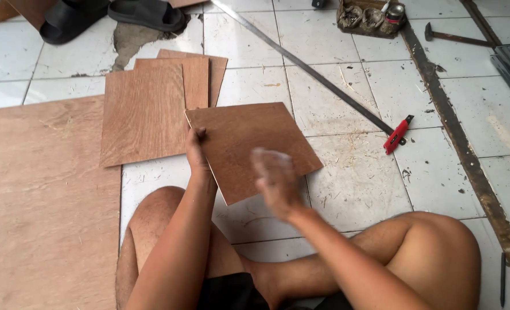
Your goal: The person sits on the floor and sands the surface and edges of rectangular wood panels using a sanding block. After sanding, the person wipes the panel with a cloth and places it into a frame. The person repeats this process for multiple panels.
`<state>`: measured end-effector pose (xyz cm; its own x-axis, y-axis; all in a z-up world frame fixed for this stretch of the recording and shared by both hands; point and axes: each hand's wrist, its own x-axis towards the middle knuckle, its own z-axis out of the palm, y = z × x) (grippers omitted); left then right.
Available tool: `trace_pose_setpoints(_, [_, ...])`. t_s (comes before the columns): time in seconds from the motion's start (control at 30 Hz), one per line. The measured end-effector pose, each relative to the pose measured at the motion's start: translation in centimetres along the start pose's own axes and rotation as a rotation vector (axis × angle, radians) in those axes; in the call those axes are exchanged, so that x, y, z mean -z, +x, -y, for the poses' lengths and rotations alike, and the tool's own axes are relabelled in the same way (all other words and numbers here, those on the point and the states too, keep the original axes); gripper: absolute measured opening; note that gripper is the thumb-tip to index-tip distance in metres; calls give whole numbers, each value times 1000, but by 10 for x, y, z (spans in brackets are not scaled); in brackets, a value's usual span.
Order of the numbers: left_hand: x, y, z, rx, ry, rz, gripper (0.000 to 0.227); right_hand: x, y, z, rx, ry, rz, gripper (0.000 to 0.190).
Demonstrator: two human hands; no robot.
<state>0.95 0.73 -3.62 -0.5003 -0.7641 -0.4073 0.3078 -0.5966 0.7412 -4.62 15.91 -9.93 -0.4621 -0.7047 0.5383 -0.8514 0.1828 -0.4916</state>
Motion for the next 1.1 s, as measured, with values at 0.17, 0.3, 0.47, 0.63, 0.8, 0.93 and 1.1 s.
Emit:
trace_pose_setpoints(0.17, [9, 10, 11, 5, 28, 19, 74, 19, -19, -48, -858, -297, 511, 50])
trace_pose_setpoints(0.3, [11, 19, 13, -42, 56, 60, 76, 31, 3, 55, -498, 16, 658, 53])
trace_pose_setpoints(0.47, [11, 20, 15, -39, 36, 79, 77, 12, -24, -60, -827, -265, 518, 50])
trace_pose_setpoints(0.63, [15, 38, 18, -40, 56, 98, 77, 23, 13, 17, -755, -223, 541, 50])
trace_pose_setpoints(0.8, [24, 37, 18, 41, 33, 113, 81, 20, -20, -68, -957, -333, 543, 53])
trace_pose_setpoints(0.93, [26, 42, 34, 18, -24, 89, 81, -15, -4, -25, -457, -582, 345, 46])
trace_pose_setpoints(1.1, [33, 56, 34, 22, 27, 98, 73, 0, 32, 39, -478, -53, 385, 59])
